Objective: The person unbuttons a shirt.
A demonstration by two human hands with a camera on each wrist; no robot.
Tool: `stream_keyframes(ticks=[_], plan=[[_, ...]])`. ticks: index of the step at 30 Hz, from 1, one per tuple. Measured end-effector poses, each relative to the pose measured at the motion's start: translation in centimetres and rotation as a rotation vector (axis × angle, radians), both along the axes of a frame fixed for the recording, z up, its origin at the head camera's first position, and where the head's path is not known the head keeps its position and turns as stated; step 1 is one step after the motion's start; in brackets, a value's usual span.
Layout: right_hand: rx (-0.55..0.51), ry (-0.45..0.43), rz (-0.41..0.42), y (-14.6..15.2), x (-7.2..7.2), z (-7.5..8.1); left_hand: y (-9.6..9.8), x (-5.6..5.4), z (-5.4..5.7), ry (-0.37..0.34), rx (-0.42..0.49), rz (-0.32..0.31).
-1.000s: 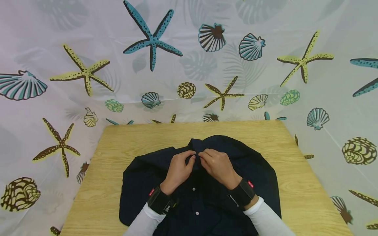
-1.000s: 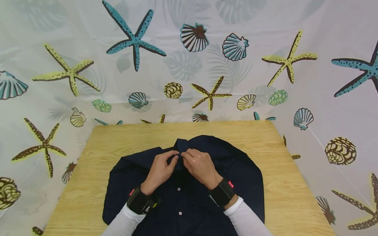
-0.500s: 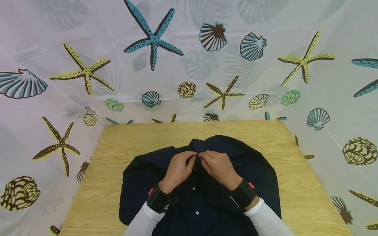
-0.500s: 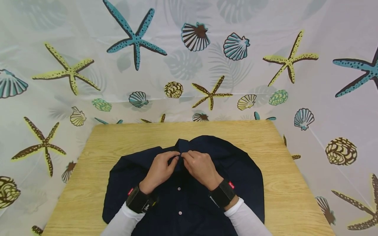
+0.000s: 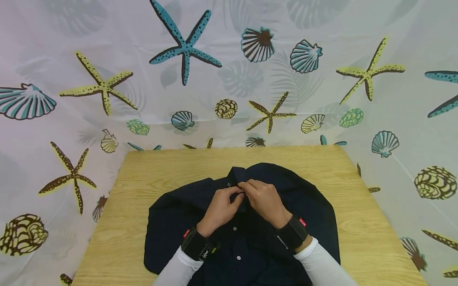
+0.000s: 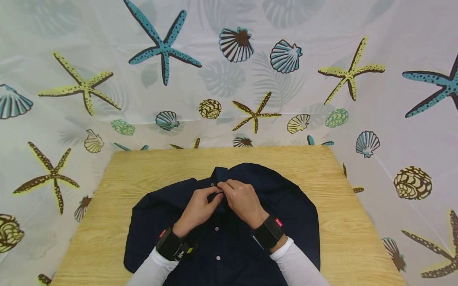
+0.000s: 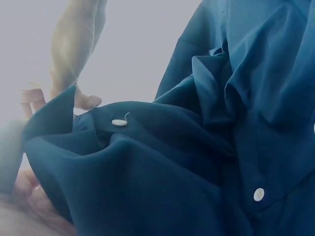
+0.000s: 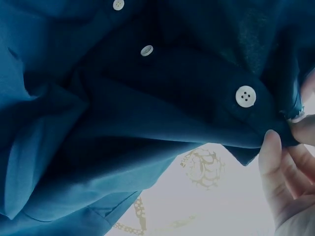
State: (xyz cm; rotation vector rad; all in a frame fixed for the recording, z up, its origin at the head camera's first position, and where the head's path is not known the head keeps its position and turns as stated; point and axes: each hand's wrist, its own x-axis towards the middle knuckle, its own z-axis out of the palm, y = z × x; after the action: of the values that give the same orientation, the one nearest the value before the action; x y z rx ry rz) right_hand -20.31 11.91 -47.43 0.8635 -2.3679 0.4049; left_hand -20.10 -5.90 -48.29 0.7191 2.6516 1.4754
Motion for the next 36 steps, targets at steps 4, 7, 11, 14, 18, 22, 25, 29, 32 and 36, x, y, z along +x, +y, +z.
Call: stream_keyframes(ticks=[4,7,11,14,18,22,25,29,32,36], plan=[[-0.020,0.000,0.004,-0.1,0.1,0.0,-0.1,0.0,0.1,0.001,-0.007,-0.002],[-0.033,-0.008,0.005,-0.1,0.1,0.0,-0.3,0.1,0.1,-0.003,-0.005,-0.007],[-0.049,-0.021,-0.007,-0.1,0.0,-0.1,-0.5,0.0,0.3,-0.007,-0.002,0.008],[-0.064,-0.021,-0.013,0.0,0.0,-0.1,-0.9,-0.1,0.5,-0.015,0.011,0.031],[-0.082,-0.017,-0.027,0.2,0.0,0.0,-1.7,-0.4,0.5,0.006,0.024,0.080],[-0.105,-0.031,-0.054,0.6,-0.1,-0.1,-2.7,-0.9,0.4,0.024,0.007,0.139],[-0.131,-0.043,-0.076,0.8,-0.3,-0.3,-3.3,-1.0,0.1,0.015,-0.003,0.161],[-0.165,-0.064,-0.083,1.1,-0.7,-0.9,-3.8,-1.2,-0.4,0.023,-0.037,0.200],[-0.194,-0.088,-0.089,1.1,-0.9,-1.5,-4.0,-1.4,-1.0,0.046,-0.097,0.253],[-0.242,-0.109,-0.122,0.8,-1.2,-2.1,-3.8,-1.5,-1.6,0.066,-0.158,0.295]])
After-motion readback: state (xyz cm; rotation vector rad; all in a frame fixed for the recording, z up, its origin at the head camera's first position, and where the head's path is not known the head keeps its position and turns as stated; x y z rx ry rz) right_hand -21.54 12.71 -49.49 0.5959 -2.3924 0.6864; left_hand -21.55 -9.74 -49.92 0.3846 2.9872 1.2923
